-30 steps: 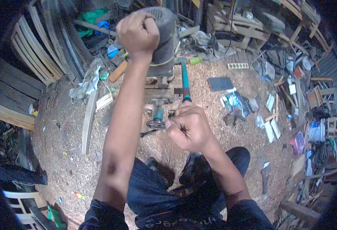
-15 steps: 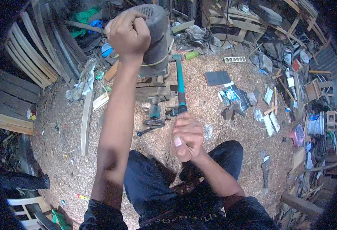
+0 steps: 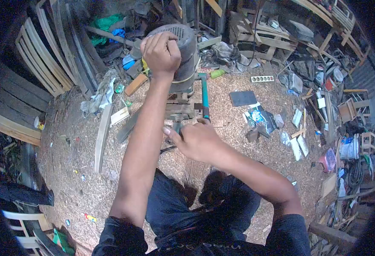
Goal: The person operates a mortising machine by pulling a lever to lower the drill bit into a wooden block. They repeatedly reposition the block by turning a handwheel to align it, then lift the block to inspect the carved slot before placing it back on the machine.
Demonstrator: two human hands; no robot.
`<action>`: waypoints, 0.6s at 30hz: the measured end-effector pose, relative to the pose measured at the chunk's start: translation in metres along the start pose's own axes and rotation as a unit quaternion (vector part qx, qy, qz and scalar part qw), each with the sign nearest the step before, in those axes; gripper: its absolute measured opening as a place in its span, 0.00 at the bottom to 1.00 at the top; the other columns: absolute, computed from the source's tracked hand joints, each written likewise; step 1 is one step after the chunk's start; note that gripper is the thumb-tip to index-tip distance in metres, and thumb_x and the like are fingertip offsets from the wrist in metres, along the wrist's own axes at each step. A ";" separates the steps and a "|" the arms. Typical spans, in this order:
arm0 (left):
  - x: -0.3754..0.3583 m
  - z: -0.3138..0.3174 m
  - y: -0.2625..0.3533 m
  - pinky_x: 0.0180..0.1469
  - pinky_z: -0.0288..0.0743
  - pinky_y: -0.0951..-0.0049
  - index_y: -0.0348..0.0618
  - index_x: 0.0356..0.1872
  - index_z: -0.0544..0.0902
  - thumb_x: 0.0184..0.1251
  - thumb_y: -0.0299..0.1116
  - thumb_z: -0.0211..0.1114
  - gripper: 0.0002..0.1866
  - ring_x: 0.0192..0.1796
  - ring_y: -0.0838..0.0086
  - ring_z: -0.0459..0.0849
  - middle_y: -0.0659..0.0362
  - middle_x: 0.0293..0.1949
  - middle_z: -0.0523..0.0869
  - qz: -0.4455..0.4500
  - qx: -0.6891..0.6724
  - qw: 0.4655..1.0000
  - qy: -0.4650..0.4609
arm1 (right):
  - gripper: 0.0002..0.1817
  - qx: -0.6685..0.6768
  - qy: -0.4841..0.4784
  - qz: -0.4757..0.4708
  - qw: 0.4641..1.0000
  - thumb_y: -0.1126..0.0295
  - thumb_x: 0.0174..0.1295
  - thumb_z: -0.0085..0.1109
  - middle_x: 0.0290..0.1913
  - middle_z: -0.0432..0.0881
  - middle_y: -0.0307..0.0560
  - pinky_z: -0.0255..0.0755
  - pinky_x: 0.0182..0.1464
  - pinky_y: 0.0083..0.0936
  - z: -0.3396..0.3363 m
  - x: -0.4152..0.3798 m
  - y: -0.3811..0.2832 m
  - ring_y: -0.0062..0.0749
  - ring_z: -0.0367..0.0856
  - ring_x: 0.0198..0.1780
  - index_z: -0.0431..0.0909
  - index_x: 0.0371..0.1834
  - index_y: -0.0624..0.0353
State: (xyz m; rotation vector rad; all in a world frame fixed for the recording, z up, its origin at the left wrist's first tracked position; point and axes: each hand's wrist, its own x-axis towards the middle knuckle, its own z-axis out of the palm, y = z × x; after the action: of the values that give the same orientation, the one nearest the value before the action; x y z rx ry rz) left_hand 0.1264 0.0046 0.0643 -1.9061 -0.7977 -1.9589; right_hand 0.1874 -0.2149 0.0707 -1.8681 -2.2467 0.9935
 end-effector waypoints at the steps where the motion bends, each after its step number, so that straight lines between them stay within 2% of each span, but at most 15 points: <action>1: 0.002 -0.001 0.002 0.54 0.69 0.61 0.46 0.22 0.81 0.55 0.30 0.56 0.07 0.35 0.61 0.82 0.59 0.26 0.84 -0.008 0.003 1.000 -0.013 | 0.24 -0.053 0.095 0.000 0.994 0.55 0.69 0.58 0.40 0.77 0.68 0.61 0.69 0.58 0.008 -0.001 0.002 0.63 0.79 0.55 0.78 0.42 0.72; 2: 0.002 -0.004 0.004 0.54 0.69 0.61 0.46 0.23 0.82 0.56 0.30 0.55 0.08 0.36 0.61 0.83 0.59 0.27 0.85 -0.017 0.005 1.000 -0.025 | 0.25 -0.107 0.189 0.001 0.976 0.57 0.69 0.58 0.49 0.74 0.74 0.60 0.70 0.59 0.026 -0.002 0.006 0.65 0.77 0.58 0.74 0.49 0.74; 4: 0.002 -0.008 0.006 0.56 0.69 0.60 0.46 0.25 0.83 0.56 0.30 0.54 0.08 0.38 0.60 0.84 0.59 0.30 0.86 -0.028 0.003 0.999 -0.040 | 0.33 -0.076 0.248 0.046 0.965 0.64 0.68 0.58 0.69 0.54 0.82 0.57 0.72 0.64 0.034 -0.005 0.014 0.72 0.70 0.65 0.55 0.67 0.76; 7: 0.003 -0.009 0.006 0.56 0.69 0.60 0.46 0.25 0.82 0.56 0.30 0.55 0.07 0.39 0.61 0.84 0.58 0.31 0.86 -0.028 -0.001 0.999 -0.043 | 0.36 0.062 0.265 0.123 0.954 0.65 0.67 0.60 0.67 0.60 0.79 0.76 0.56 0.59 0.049 0.004 0.029 0.65 0.78 0.60 0.52 0.69 0.75; 9: 0.003 -0.009 0.003 0.56 0.67 0.60 0.45 0.26 0.81 0.56 0.32 0.57 0.05 0.38 0.64 0.83 0.58 0.30 0.85 -0.015 -0.002 0.999 -0.047 | 0.36 0.211 0.290 0.104 0.928 0.66 0.67 0.62 0.46 0.75 0.63 0.77 0.26 0.35 0.059 0.016 0.054 0.40 0.84 0.33 0.54 0.71 0.73; 10: 0.003 -0.010 0.003 0.56 0.67 0.60 0.45 0.26 0.81 0.56 0.31 0.57 0.05 0.38 0.64 0.83 0.58 0.30 0.85 -0.017 -0.006 0.999 -0.048 | 0.36 0.269 0.252 0.137 0.919 0.66 0.67 0.62 0.41 0.76 0.57 0.73 0.20 0.31 0.051 0.011 0.051 0.34 0.81 0.27 0.55 0.71 0.72; 12: 0.001 -0.009 0.003 0.56 0.67 0.60 0.45 0.26 0.81 0.55 0.30 0.58 0.05 0.38 0.65 0.83 0.59 0.30 0.85 -0.024 -0.010 0.998 -0.061 | 0.31 0.377 0.239 0.176 0.877 0.68 0.68 0.61 0.24 0.70 0.38 0.66 0.15 0.26 0.041 0.002 0.030 0.23 0.70 0.16 0.61 0.68 0.72; 18: 0.001 -0.009 0.007 0.56 0.67 0.62 0.47 0.24 0.82 0.55 0.28 0.57 0.06 0.36 0.66 0.83 0.61 0.30 0.86 -0.039 -0.011 0.998 -0.056 | 0.28 0.367 0.256 0.142 0.883 0.72 0.71 0.56 0.20 0.69 0.35 0.61 0.15 0.24 0.058 0.002 0.042 0.20 0.65 0.14 0.61 0.72 0.68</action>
State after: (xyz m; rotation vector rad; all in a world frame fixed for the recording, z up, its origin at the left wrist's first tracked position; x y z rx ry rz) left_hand 0.1229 -0.0054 0.0668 -2.0427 -0.8976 -1.9262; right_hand 0.1987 -0.2357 0.0031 -1.8056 -1.0975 1.0179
